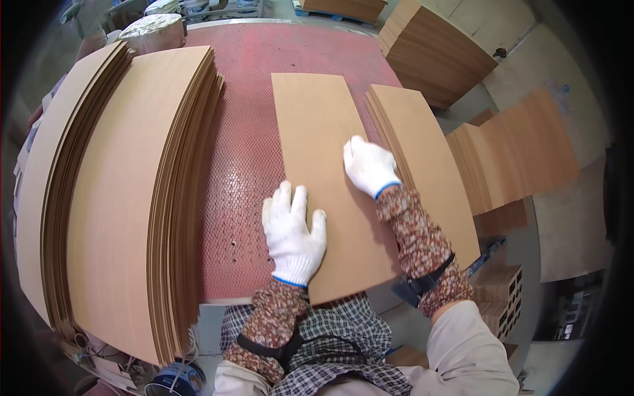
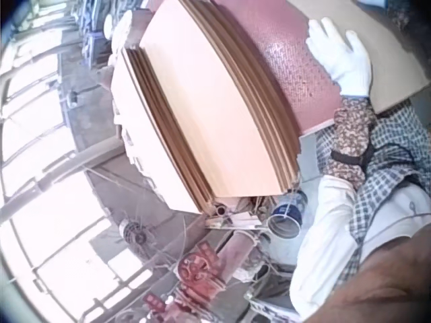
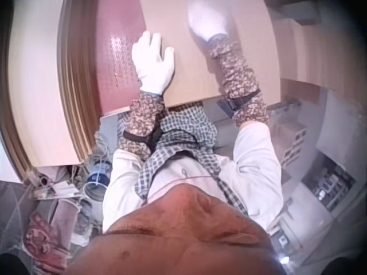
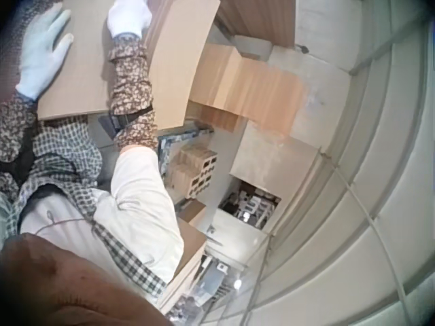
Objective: The person picks up a wooden board from a stack, rubs a small block along its edges, and places it onto a new stack, repeating this for several boards.
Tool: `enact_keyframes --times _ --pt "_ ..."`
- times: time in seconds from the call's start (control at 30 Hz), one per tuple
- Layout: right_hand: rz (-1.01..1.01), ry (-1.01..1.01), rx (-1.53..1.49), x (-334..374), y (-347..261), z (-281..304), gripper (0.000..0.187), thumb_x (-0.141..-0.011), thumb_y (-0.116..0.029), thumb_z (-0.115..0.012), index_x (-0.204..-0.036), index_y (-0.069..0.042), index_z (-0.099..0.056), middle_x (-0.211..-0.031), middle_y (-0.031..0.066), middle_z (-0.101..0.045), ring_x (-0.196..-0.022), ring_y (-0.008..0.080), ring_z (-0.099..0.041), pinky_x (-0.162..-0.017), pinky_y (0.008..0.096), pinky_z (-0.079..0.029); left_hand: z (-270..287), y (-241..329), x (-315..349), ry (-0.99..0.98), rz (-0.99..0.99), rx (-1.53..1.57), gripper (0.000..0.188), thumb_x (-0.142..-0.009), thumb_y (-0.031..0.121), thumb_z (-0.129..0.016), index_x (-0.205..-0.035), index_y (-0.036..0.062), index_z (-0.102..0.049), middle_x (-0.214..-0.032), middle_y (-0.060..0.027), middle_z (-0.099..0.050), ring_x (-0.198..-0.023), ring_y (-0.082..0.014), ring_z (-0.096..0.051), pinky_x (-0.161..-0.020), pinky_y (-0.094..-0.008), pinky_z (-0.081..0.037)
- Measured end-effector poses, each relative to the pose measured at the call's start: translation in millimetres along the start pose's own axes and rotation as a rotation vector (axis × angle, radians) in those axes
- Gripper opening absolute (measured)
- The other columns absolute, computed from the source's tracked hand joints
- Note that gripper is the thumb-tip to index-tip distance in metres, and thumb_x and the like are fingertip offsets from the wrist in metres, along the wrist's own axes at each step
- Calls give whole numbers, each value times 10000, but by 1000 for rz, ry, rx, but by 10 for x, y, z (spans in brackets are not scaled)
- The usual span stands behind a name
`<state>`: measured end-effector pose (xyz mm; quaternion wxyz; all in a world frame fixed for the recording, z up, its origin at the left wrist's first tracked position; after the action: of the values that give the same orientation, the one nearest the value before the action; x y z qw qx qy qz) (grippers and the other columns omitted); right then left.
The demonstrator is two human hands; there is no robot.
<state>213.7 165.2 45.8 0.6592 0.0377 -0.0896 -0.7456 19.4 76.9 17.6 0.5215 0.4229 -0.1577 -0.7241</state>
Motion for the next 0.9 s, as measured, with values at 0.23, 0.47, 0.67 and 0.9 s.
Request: enact_keyframes --times 0.23,0.47,0.67,0.9 --pt "-77 96 -160 1535 65 -193 281 -1089 -341 -534 -1020 -70 -559 -686 161 -717 -616 363 -738 -541 516 -564 64 20 78 -7 11 9 509 -880 184 -773 -1329 -29 -662 -1469 -274 -575 -1332 -471 -533 -1160 -552 -433" --pt "-94 252 -193 2660 9 -228 288 -1087 -309 -588 -898 -101 -525 -531 103 -604 -461 327 -644 -431 460 -483 35 26 116 21 -6 8 497 -881 172 -758 -1319 -38 -656 -1449 -257 -588 -1276 -453 -560 -1135 -536 -449" --pt "-133 295 -289 3109 7 -337 289 -1068 -255 -637 -853 -103 -517 -541 107 -595 -449 317 -627 -419 453 -469 39 22 148 30 -25 -26 490 -888 182 -746 -1317 -37 -658 -1443 -258 -594 -1268 -453 -566 -1134 -539 -447" --pt "-66 271 -275 2992 -240 -207 298 -1072 -279 -625 -857 -106 -515 -542 103 -609 -451 317 -638 -413 445 -477 31 38 88 20 -16 17 481 -892 187 -748 -1309 -36 -663 -1442 -257 -598 -1275 -450 -565 -1137 -542 -447"
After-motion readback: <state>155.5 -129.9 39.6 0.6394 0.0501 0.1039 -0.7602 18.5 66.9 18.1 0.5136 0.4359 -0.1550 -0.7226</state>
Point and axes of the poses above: each hand's wrist, its own x-axis away from the middle knuckle, its own z-axis out of the back of the hand, y = z × x, the point moved 8 cm from there along -x, towards the middle knuckle
